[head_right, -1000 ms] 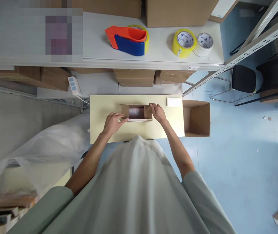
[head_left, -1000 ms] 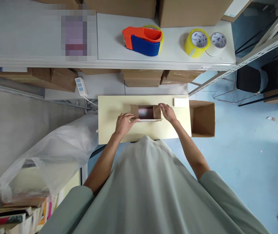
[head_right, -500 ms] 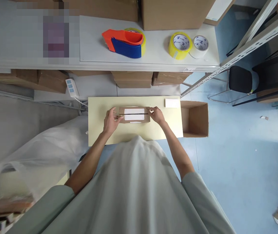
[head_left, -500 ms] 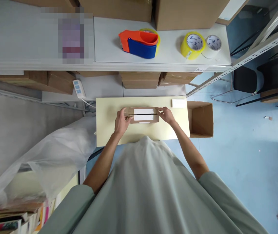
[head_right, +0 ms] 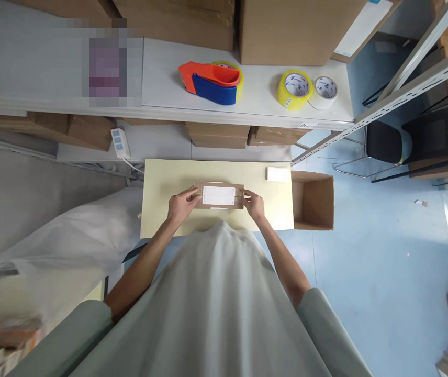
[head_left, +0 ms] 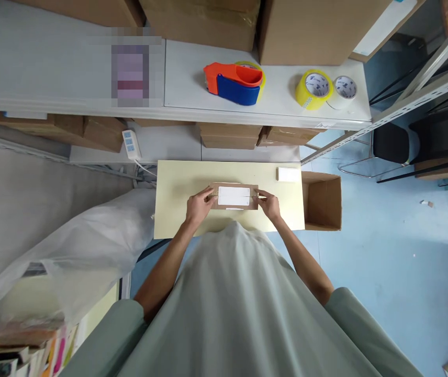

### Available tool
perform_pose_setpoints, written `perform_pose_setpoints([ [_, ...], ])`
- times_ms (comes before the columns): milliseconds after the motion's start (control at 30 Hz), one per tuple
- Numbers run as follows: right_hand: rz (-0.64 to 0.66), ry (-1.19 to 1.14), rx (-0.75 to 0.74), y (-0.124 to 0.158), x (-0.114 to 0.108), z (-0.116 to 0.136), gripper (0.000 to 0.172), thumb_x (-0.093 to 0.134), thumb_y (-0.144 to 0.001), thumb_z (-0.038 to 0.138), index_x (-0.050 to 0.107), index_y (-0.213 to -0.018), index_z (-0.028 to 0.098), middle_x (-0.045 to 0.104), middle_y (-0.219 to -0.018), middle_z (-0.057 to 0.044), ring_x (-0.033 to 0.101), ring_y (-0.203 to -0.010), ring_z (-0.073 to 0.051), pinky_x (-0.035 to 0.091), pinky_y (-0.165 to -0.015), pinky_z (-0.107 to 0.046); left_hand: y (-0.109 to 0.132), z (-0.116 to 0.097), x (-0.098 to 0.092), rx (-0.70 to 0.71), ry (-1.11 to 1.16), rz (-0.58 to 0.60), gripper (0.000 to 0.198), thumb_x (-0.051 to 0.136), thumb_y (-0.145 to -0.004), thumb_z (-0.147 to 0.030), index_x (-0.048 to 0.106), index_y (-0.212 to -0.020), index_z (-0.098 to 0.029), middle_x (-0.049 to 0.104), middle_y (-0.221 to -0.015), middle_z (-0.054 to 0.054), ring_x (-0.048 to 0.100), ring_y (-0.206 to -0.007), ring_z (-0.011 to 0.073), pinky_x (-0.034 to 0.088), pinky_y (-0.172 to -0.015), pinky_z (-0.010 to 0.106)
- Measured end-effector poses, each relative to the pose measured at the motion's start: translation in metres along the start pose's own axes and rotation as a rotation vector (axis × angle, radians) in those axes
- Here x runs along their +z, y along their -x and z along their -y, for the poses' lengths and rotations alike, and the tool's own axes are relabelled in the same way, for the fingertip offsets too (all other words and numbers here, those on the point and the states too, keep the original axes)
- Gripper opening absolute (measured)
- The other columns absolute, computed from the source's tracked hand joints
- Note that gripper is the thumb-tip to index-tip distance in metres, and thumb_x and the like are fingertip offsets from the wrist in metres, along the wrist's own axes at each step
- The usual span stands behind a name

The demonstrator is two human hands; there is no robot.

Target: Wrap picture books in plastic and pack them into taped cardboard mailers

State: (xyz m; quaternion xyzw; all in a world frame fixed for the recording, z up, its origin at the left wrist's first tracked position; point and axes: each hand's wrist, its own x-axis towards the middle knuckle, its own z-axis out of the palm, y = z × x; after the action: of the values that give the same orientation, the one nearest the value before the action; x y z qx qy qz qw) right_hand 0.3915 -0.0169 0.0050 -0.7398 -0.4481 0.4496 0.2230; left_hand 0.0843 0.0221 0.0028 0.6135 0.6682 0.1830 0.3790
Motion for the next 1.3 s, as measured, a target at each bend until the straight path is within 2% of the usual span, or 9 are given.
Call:
perform_pose_setpoints([
  [233, -0.045, 0.085, 0.021, 0.003, 0.013, -0.005, 0.017, 0.074, -0.096, 0.036, 0.079, -0.11, 0.027, 0.086, -0.124, -0.006, 0.085, -0.096, -0.025, 0.067, -0.09, -0.039, 0.02, 0.002, 0.013, -0.17, 0.007, -0.081, 0.015, 0.072, -0.1, -0.028, 0.086, -0.107, -0.028, 0.087, -0.125, 0.005, 0.086, -0.103, 0.0278, 0.064, -0.101, 0.04],
  [600, 0.027, -0.031, -0.049, 0.008, 0.01, -0.016, 0.023, 0.074, -0.093, 0.039, 0.072, -0.111, 0.026, 0.081, -0.133, -0.01, 0.084, -0.099, -0.024, 0.07, -0.09, -0.039, 0.017, 0.021, 0.008, -0.118, 0.139, 0.039, 0.018, 0.072, -0.091, -0.027, 0.08, -0.107, -0.025, 0.086, -0.129, 0.007, 0.083, -0.099, 0.0231, 0.066, -0.095, 0.035],
  [800, -0.028, -0.019, -0.027, 0.0, 0.017, -0.017, 0.019, 0.071, -0.089, 0.034, 0.07, -0.106, 0.026, 0.083, -0.126, -0.009, 0.083, -0.103, -0.024, 0.07, -0.09, -0.039, 0.016, 0.017, 0.012, -0.124, 0.101, 0.003, 0.017, 0.07, -0.093, -0.023, 0.079, -0.108, -0.024, 0.084, -0.131, 0.008, 0.083, -0.097, 0.023, 0.065, -0.096, 0.036],
  [967, 0.019, 0.036, -0.037, 0.0, 0.014, -0.013, 0.017, 0.072, -0.091, 0.031, 0.069, -0.106, 0.024, 0.081, -0.122, -0.009, 0.082, -0.095, -0.023, 0.07, -0.089, -0.04, 0.016, 0.015, 0.009, -0.112, 0.083, 0.038, 0.015, 0.071, -0.092, -0.02, 0.079, -0.105, -0.024, 0.083, -0.132, 0.009, 0.082, -0.104, 0.0248, 0.065, -0.102, 0.038],
  [1033, 0.01, 0.136, -0.072, -0.003, 0.008, 0.001, 0.017, 0.075, -0.091, 0.031, 0.069, -0.105, 0.023, 0.079, -0.125, -0.012, 0.081, -0.099, -0.026, 0.069, -0.093, -0.044, 0.01, 0.01, 0.003, -0.053, 0.07, 0.034, 0.014, 0.073, -0.088, -0.017, 0.079, -0.099, -0.024, 0.08, -0.136, 0.012, 0.079, -0.124, 0.0288, 0.062, -0.112, 0.042],
  [1100, -0.051, 0.225, -0.199, -0.013, -0.004, 0.029, 0.02, 0.079, -0.092, 0.034, 0.071, -0.107, 0.023, 0.075, -0.132, -0.016, 0.08, -0.111, -0.031, 0.067, -0.101, -0.05, -0.003, -0.001, -0.008, 0.031, 0.077, -0.009, 0.01, 0.073, -0.088, -0.017, 0.078, -0.093, -0.024, 0.078, -0.138, 0.014, 0.07, -0.142, 0.0321, 0.06, -0.117, 0.046],
  [1167, -0.133, 0.265, -0.434, -0.027, -0.02, 0.073, 0.027, 0.079, -0.097, 0.041, 0.072, -0.117, 0.023, 0.072, -0.139, -0.019, 0.075, -0.125, -0.035, 0.063, -0.11, -0.054, -0.022, -0.021, -0.024, 0.134, 0.121, -0.072, 0.009, 0.07, -0.092, -0.02, 0.078, -0.091, -0.024, 0.077, -0.139, 0.015, 0.067, -0.146, 0.0329, 0.062, -0.114, 0.048],
  [1233, -0.216, 0.306, -0.66, -0.043, -0.04, 0.127, 0.035, 0.07, -0.106, 0.045, 0.069, -0.132, 0.024, 0.07, -0.144, -0.019, 0.069, -0.136, -0.037, 0.059, -0.116, -0.055, -0.044, -0.049, -0.046, 0.281, 0.179, -0.162, 0.012, 0.068, -0.096, -0.024, 0.079, -0.097, -0.022, 0.074, -0.146, 0.015, 0.071, -0.138, 0.0312, 0.063, -0.111, 0.047],
  [1300, -0.294, 0.377, -0.8, -0.06, -0.057, 0.183, 0.044, 0.062, -0.111, 0.048, 0.062, -0.147, 0.023, 0.067, -0.149, -0.02, 0.065, -0.142, -0.038, 0.055, -0.12, -0.057, -0.064, -0.081, -0.071, 0.416, 0.228, -0.247, 0.015, 0.067, -0.097, -0.024, 0.08, -0.104, -0.022, 0.076, -0.143, 0.012, 0.072, -0.135, 0.0286, 0.062, -0.111, 0.045],
])
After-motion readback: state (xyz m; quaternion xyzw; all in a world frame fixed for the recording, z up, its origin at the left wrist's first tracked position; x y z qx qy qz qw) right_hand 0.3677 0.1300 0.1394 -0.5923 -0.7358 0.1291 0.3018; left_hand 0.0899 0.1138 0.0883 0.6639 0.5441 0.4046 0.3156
